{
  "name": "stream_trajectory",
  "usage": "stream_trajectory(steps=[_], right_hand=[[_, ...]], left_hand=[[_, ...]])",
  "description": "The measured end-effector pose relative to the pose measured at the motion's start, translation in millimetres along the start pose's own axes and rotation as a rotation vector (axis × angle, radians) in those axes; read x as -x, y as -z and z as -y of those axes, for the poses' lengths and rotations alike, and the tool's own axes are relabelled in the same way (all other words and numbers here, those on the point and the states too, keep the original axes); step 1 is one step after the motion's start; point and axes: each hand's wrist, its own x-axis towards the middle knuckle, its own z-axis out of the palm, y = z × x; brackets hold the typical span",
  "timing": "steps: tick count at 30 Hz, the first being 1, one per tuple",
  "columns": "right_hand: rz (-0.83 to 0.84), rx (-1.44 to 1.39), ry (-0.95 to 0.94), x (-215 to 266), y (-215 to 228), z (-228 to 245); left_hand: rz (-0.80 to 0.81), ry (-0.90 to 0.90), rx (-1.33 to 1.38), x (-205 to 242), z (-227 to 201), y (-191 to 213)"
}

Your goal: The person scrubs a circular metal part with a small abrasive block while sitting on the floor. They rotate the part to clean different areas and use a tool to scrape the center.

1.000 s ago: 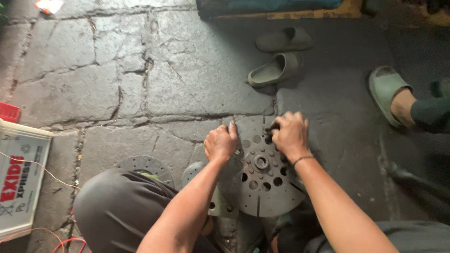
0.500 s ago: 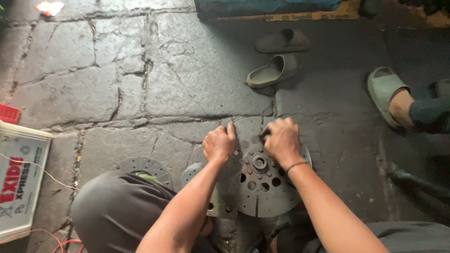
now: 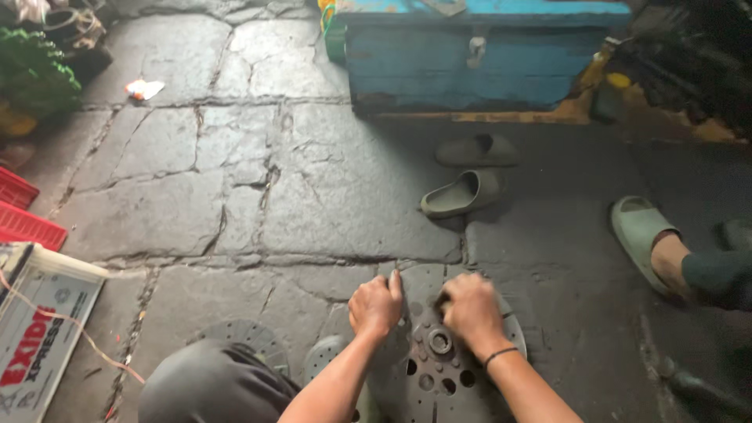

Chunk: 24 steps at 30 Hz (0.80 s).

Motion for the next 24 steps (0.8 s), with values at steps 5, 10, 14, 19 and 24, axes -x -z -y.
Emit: stream_trajectory(steps=[5, 10, 14, 19, 24], right_hand=[[-0.038, 0.023, -0.141, -3, 2, 0], [0.000, -0.040, -0.076, -1, 3, -2], [-0.008, -0.016, 0.057, 4, -1, 2], [0.008, -0.037, -0.079, 3, -2, 0], [0.059, -0.016, 0.088, 1, 1, -3]], left_hand=[[0.035, 0.003, -0.015, 2, -1, 2], [0.058, 0.037, -0.004, 0, 2, 4], [0.062, 0.037, -0.048, -2, 3, -4], [0.037, 0.013, -0.028, 0, 6, -8], [0.013, 0.000, -0.021, -1, 4, -5]])
